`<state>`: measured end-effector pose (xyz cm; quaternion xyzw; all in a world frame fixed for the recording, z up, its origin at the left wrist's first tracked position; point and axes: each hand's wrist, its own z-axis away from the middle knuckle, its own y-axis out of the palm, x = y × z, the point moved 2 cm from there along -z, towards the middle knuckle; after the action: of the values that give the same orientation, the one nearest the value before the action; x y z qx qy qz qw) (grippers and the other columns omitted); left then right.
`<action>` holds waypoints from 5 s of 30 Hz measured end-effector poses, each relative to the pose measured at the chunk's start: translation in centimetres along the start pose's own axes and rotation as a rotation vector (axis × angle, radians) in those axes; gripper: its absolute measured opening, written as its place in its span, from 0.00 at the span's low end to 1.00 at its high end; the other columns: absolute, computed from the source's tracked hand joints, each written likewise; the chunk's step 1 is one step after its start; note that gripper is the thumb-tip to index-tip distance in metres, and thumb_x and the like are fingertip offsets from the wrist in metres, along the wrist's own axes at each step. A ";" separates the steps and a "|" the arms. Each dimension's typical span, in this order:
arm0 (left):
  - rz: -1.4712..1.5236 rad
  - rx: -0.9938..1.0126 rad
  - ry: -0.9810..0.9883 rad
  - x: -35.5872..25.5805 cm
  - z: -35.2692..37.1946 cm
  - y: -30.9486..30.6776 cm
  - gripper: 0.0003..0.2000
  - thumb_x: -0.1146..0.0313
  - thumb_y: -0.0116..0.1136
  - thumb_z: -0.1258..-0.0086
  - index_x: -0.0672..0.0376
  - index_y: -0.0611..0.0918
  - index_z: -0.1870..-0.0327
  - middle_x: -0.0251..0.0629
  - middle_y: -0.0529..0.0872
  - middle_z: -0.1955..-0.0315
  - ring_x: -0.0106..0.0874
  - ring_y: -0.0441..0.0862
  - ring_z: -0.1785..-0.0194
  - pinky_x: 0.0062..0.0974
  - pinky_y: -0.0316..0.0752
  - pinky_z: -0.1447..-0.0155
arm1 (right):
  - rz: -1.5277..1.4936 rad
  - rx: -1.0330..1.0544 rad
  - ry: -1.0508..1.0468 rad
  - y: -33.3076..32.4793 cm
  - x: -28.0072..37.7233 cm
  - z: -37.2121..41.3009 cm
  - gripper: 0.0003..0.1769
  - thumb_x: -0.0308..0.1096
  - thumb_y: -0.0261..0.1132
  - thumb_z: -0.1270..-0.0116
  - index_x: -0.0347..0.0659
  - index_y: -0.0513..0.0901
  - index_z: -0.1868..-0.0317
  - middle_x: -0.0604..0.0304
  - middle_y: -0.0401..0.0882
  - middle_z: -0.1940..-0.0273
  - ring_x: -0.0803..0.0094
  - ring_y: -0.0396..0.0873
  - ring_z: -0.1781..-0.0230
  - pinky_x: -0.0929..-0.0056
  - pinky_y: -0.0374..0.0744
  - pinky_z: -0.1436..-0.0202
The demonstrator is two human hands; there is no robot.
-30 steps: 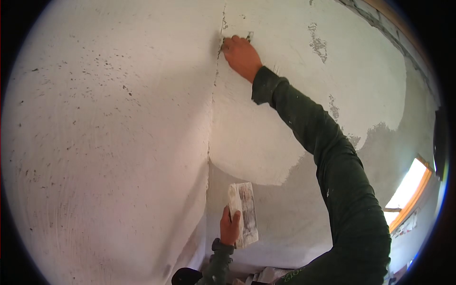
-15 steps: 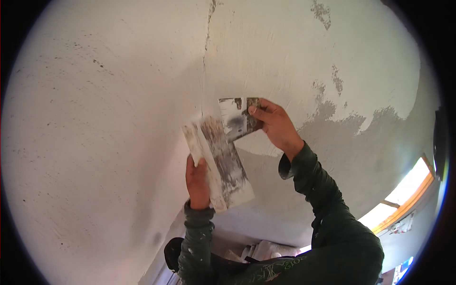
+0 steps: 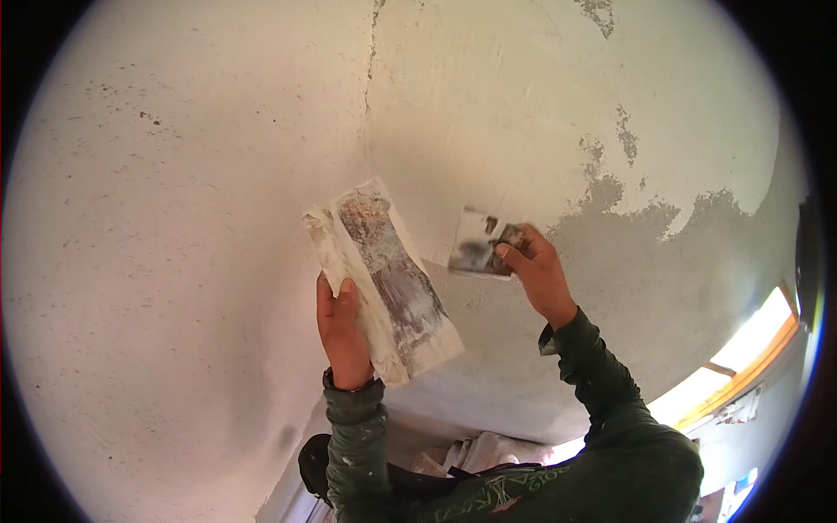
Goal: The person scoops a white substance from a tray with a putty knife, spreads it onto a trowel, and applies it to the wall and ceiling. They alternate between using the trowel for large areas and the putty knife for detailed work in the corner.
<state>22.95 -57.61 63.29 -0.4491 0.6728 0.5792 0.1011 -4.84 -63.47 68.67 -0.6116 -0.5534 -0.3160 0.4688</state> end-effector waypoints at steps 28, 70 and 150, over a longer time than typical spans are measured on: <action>0.037 -0.086 0.097 -3.2 1.6 1.6 0.20 0.71 0.48 0.22 0.64 0.68 0.31 0.38 0.79 0.44 0.26 0.77 0.45 0.25 0.70 0.38 | 0.982 0.118 -1.375 4.7 7.5 5.9 0.25 0.31 0.72 0.47 0.54 0.85 0.45 0.68 0.79 0.50 0.69 0.77 0.57 0.70 0.78 0.58; 0.042 0.267 0.147 -3.1 0.6 -0.5 0.20 0.69 0.48 0.20 0.65 0.67 0.31 0.40 0.79 0.46 0.23 0.75 0.48 0.24 0.71 0.42 | 1.029 -0.746 -0.770 7.7 25.8 -28.2 0.24 0.41 0.67 0.38 0.26 0.74 0.55 0.31 0.83 0.61 0.38 0.84 0.58 0.47 0.82 0.54; 0.099 0.280 0.003 -1.8 -0.4 -0.8 0.21 0.68 0.52 0.21 0.65 0.67 0.31 0.37 0.80 0.46 0.21 0.75 0.49 0.22 0.71 0.44 | 1.000 -0.287 -1.203 11.1 17.4 -12.4 0.08 0.26 0.64 0.36 0.39 0.84 0.56 0.59 0.82 0.60 0.67 0.81 0.61 0.74 0.78 0.62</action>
<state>24.71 -56.98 64.02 -0.3978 0.7685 0.4832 0.1330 10.84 -67.74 86.42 -0.9077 -0.3255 0.2482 0.0926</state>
